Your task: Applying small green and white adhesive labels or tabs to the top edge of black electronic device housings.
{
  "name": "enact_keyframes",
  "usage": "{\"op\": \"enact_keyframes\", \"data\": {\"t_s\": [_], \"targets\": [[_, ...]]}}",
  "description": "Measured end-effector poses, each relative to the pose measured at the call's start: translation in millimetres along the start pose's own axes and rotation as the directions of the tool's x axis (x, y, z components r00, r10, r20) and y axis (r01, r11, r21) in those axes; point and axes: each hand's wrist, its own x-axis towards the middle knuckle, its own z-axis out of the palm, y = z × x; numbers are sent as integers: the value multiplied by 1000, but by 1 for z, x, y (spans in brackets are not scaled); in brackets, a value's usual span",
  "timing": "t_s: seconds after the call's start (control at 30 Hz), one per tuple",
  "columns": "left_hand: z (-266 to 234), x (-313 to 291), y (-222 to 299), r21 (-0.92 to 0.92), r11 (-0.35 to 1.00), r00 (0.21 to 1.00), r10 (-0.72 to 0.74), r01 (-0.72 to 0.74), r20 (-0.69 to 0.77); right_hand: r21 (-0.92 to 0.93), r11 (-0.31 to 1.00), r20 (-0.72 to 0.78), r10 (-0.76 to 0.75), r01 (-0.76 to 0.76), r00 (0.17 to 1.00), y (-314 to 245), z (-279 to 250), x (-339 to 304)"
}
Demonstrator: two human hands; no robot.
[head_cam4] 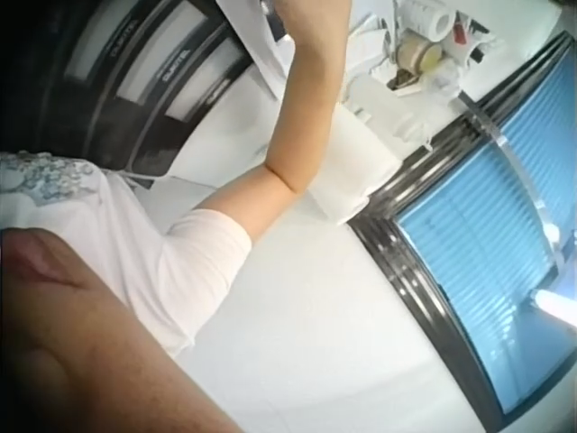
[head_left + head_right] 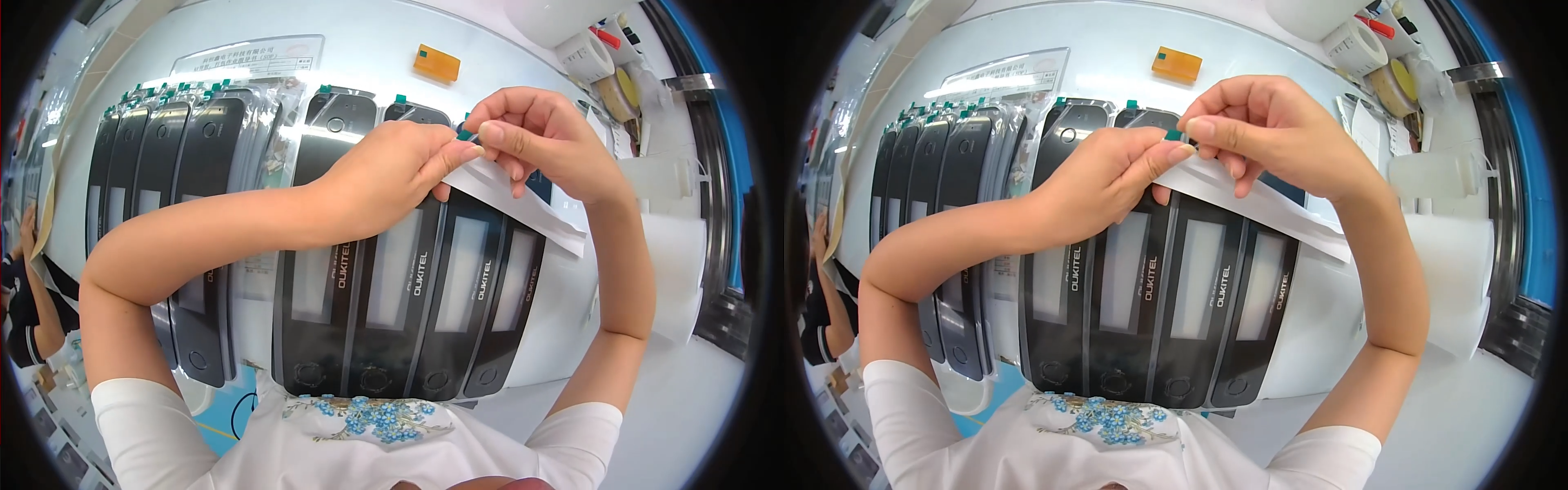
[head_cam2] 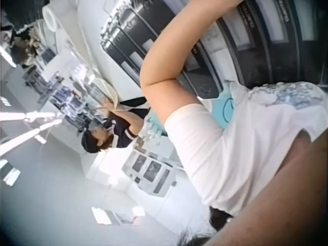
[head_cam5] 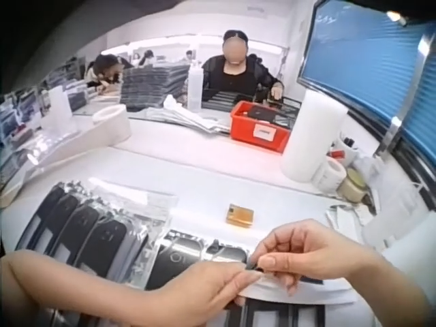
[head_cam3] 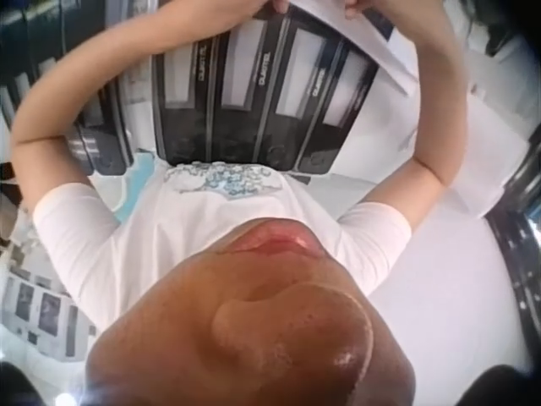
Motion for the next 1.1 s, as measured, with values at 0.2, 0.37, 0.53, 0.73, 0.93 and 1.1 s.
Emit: {"op": "enact_keyframes", "data": {"t_s": [0.2, 0.37, 0.53, 0.73, 0.93, 1.1], "targets": [[9, 3, 2, 10, 998, 998, 67, -66, -22, -232, 941, 29, -246, 246, 969, 3, 5, -8], [19, 9, 8, 225, 962, 988, 143, -153, 61, -60, 974, -63, -220, 217, 973, 8, -23, -28], [40, 25, 9, 567, 697, 875, 476, -439, 93, -263, 963, -190, 8, -59, 982, 32, -56, -33], [49, 43, 1, 735, 536, 865, 482, -416, 139, -287, 949, -185, 79, -130, 980, 39, -67, -26], [55, 44, -10, 785, 422, 812, 558, -453, 169, -215, 956, -45, 195, -200, 980, 47, -75, -6], [55, 46, -13, 768, 422, 780, 606, -482, 157, -242, 944, 5, 234, -226, 972, 45, -80, -1]]}}
